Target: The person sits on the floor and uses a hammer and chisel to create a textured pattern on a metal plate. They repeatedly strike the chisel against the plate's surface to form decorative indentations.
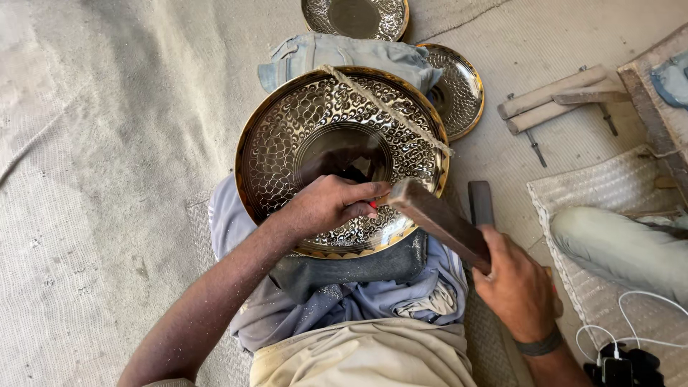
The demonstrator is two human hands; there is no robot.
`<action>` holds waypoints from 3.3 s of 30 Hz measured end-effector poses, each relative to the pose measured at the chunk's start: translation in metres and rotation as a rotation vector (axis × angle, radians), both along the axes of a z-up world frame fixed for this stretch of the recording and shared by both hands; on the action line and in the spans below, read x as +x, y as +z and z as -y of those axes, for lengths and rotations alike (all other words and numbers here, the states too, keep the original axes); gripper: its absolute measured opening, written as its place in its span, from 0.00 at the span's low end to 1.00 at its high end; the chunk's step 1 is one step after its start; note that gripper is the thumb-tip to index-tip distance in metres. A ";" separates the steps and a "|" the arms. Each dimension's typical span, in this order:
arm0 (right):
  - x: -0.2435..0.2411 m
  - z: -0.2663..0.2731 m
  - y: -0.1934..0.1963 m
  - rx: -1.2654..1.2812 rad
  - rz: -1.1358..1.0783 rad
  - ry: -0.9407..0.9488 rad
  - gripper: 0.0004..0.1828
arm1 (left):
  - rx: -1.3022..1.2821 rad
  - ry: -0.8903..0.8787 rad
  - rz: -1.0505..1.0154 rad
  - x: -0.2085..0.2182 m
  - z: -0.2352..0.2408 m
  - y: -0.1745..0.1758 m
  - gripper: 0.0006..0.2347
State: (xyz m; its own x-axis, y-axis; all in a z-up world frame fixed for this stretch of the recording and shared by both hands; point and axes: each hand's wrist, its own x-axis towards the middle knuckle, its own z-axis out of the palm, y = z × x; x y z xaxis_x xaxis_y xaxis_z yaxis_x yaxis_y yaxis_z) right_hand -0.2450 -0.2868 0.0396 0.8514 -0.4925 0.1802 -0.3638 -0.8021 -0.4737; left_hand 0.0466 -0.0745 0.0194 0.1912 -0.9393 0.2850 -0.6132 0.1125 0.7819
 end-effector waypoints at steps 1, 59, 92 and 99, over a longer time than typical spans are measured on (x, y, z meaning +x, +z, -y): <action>-0.001 0.003 -0.001 -0.173 -0.076 0.051 0.41 | -0.017 -0.001 -0.008 0.000 -0.001 0.000 0.21; 0.020 0.003 -0.003 -0.078 0.008 0.096 0.31 | 0.025 0.017 0.054 0.007 -0.013 -0.001 0.19; 0.034 0.004 -0.003 0.091 0.042 0.105 0.34 | -0.057 0.067 0.028 0.005 -0.027 -0.009 0.20; 0.031 0.005 0.006 -0.056 -0.073 0.120 0.37 | 0.003 0.054 0.020 0.004 -0.025 -0.008 0.17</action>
